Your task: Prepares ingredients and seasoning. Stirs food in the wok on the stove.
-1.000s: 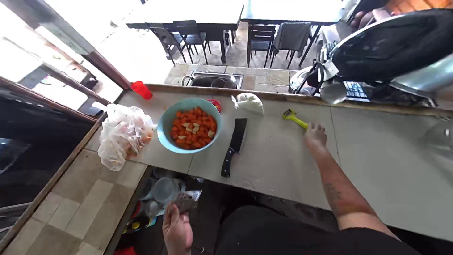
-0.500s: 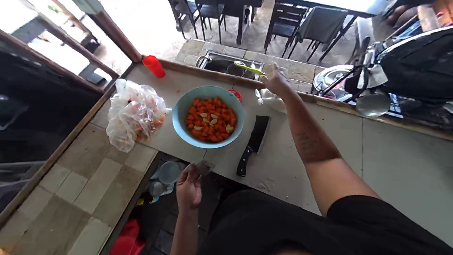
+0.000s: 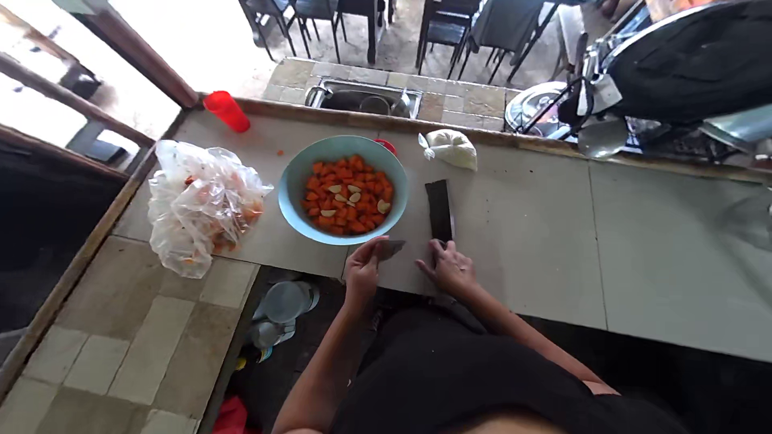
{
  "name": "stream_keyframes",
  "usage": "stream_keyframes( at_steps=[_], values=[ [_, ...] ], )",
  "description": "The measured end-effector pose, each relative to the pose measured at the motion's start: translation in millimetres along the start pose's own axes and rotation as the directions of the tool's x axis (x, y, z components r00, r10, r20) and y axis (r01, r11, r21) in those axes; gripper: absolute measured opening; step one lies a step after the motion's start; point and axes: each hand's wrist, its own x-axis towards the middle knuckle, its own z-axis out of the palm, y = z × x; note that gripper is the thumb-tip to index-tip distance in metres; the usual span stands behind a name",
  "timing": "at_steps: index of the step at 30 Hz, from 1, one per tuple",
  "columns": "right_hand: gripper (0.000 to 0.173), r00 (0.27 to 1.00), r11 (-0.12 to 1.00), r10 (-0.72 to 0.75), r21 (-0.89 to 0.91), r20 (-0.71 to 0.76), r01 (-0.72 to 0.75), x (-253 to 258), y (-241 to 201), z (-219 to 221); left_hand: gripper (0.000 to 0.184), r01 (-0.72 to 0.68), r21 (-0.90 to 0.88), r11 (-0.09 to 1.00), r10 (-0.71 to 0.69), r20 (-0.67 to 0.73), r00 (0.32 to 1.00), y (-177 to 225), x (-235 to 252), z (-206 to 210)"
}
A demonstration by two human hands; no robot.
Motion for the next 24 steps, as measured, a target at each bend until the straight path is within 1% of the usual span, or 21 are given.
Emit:
stream_keyframes(
  at_steps=[2,3,4,6,7,8,9,10,12,13,15,16,17,19,21,23,24],
  values=[
    [0.061,0.993,0.994,0.109,0.022,-0.04,-0.108,-3,17,0,0.021,-0.11,0.102,0.989,0.096,0.133,0.986,-18,9,11],
    [0.058,0.986,0.988,0.15,0.043,-0.071,-0.147,-5,28,1,0.022,-0.168,0.145,0.975,0.137,0.203,0.969,-29,15,17],
    [0.06,0.978,0.981,0.187,0.067,-0.096,-0.181,-7,39,2,0.024,-0.212,0.183,0.96,0.16,0.266,0.951,-39,21,24],
    [0.075,0.96,0.963,0.254,0.12,-0.12,-0.24,-10,60,7,0.029,-0.209,0.213,0.954,0.122,0.36,0.925,-53,27,37],
    [0.082,0.949,0.947,0.298,0.158,-0.106,-0.28,-11,68,7,0.031,-0.2,0.232,0.952,0.098,0.39,0.916,-57,28,42],
    [0.083,0.937,0.927,0.336,0.211,-0.096,-0.31,-11,74,8,0.032,-0.202,0.256,0.945,0.081,0.414,0.907,-58,28,44],
    [0.078,0.928,0.904,0.355,0.294,-0.111,-0.311,-12,81,10,0.03,-0.211,0.284,0.935,0.071,0.435,0.898,-57,29,45],
    [0.07,0.921,0.869,0.359,0.415,-0.151,-0.271,-13,89,14,0.027,-0.224,0.307,0.925,0.065,0.453,0.889,-55,31,47],
    [0.054,0.906,0.776,0.34,0.619,-0.251,-0.119,-22,103,20,0.024,-0.229,0.339,0.912,0.045,0.473,0.88,-55,35,54],
    [0.051,0.891,0.742,0.318,0.67,-0.323,-0.022,-29,106,22,0.024,-0.238,0.367,0.899,0.029,0.493,0.87,-52,37,58],
    [0.044,0.858,0.683,0.238,0.706,-0.456,0.187,-47,102,21,0.023,-0.293,0.439,0.85,0.014,0.536,0.844,-41,40,67],
    [0.04,0.858,0.653,0.186,0.712,-0.479,0.257,-56,97,17,0.022,-0.322,0.469,0.822,0.006,0.559,0.829,-35,40,72],
    [0.036,0.868,0.643,0.135,0.709,-0.479,0.291,-63,91,13,0.02,-0.357,0.486,0.798,0.007,0.584,0.812,-29,38,77],
    [0.03,0.878,0.693,0.047,0.649,-0.477,0.316,-71,76,8,0.019,-0.426,0.497,0.756,0.017,0.636,0.772,-19,34,85],
    [0.039,0.855,0.752,-0.009,0.56,-0.519,0.347,-72,62,12,0.017,-0.505,0.491,0.71,0.037,0.69,0.723,-12,29,92],
    [0.048,0.842,0.796,-0.06,0.483,-0.536,0.364,-70,56,13,0.016,-0.504,0.532,0.68,-0.04,0.714,0.699,1,27,101],
    [0.051,0.858,0.818,-0.069,0.464,-0.508,0.34,-71,55,10,0.017,-0.495,0.562,0.663,-0.092,0.717,0.691,11,25,105]
  ],
)
